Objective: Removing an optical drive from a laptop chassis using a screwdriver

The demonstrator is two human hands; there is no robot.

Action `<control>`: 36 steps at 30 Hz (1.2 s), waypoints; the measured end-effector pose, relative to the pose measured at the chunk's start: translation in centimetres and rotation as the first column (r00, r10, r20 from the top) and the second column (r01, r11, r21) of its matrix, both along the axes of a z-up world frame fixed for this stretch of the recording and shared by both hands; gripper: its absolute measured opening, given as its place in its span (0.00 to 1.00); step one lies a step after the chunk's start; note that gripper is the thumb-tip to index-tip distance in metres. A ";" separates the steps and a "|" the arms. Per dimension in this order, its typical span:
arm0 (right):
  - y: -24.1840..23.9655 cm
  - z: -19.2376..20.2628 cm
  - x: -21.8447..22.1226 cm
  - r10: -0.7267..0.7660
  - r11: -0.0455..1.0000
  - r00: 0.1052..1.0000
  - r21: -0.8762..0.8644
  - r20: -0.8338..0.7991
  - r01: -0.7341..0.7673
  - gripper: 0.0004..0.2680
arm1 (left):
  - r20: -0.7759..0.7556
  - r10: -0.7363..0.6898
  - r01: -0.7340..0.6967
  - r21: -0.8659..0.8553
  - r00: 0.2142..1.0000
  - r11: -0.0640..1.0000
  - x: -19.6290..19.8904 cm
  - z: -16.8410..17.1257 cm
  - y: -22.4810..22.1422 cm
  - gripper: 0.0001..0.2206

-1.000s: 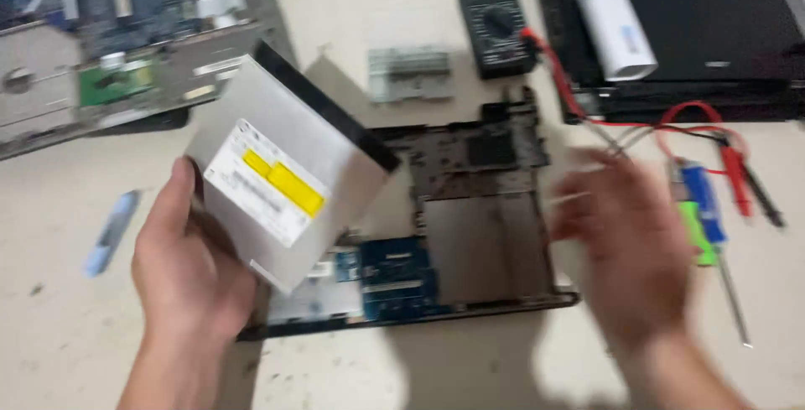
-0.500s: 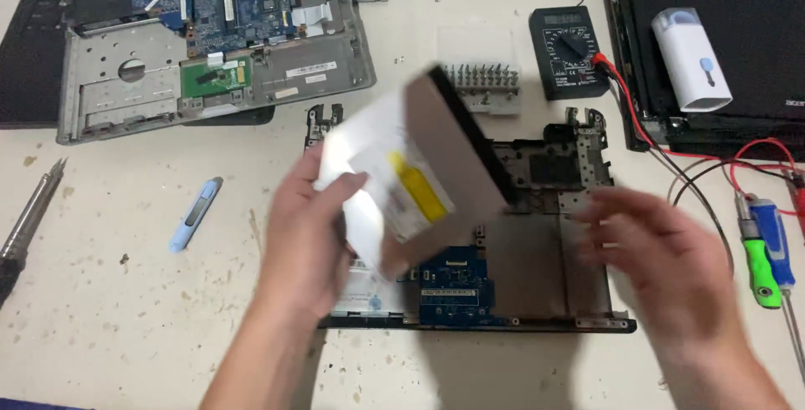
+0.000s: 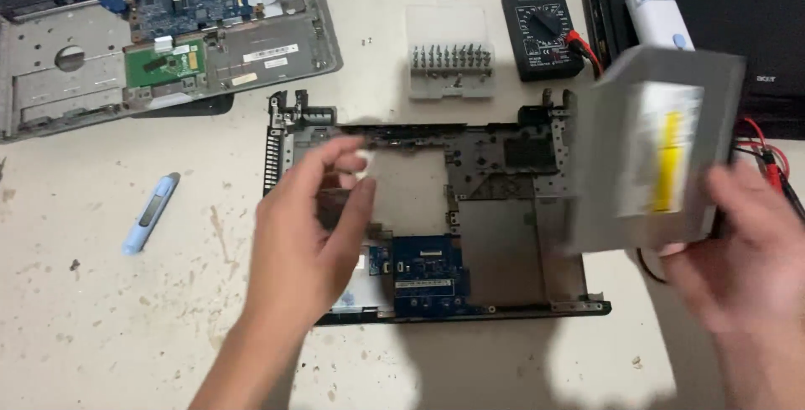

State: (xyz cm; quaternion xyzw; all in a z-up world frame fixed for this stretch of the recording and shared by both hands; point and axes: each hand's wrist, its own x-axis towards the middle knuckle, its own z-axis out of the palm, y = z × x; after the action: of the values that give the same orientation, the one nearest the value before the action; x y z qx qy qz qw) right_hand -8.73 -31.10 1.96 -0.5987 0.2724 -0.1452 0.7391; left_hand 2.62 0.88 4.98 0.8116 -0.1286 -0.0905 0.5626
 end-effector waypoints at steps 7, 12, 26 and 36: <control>-0.6 0.5 0.5 -0.315 0.949 0.942 -0.053 -0.117 0.310 0.08 | 0.374 -0.250 0.101 0.374 0.893 0.922 -0.3 -2.2 0.7 0.10; 0.7 -1.8 -0.7 -0.334 0.942 0.941 0.009 -0.048 0.335 0.02 | 0.390 -0.320 0.194 0.329 0.863 0.924 -1.1 -1.2 -1.0 0.11; 10.7 0.8 0.9 0.169 0.981 0.945 0.143 -0.281 -0.133 0.06 | -0.440 -0.054 -0.101 -0.321 0.897 0.942 -1.9 -2.0 -3.2 0.19; 10.9 1.5 2.2 0.119 0.992 0.950 -0.011 -0.288 -0.128 0.14 | -0.428 -0.137 -0.100 -0.486 0.893 0.868 -1.7 -2.7 -3.9 0.11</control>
State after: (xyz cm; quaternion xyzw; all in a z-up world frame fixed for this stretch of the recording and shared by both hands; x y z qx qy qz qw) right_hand -6.53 -20.24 3.47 -0.6403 0.3363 -0.0144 0.6904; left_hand 0.93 -2.99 2.26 0.5951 -0.0220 -0.2449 0.7651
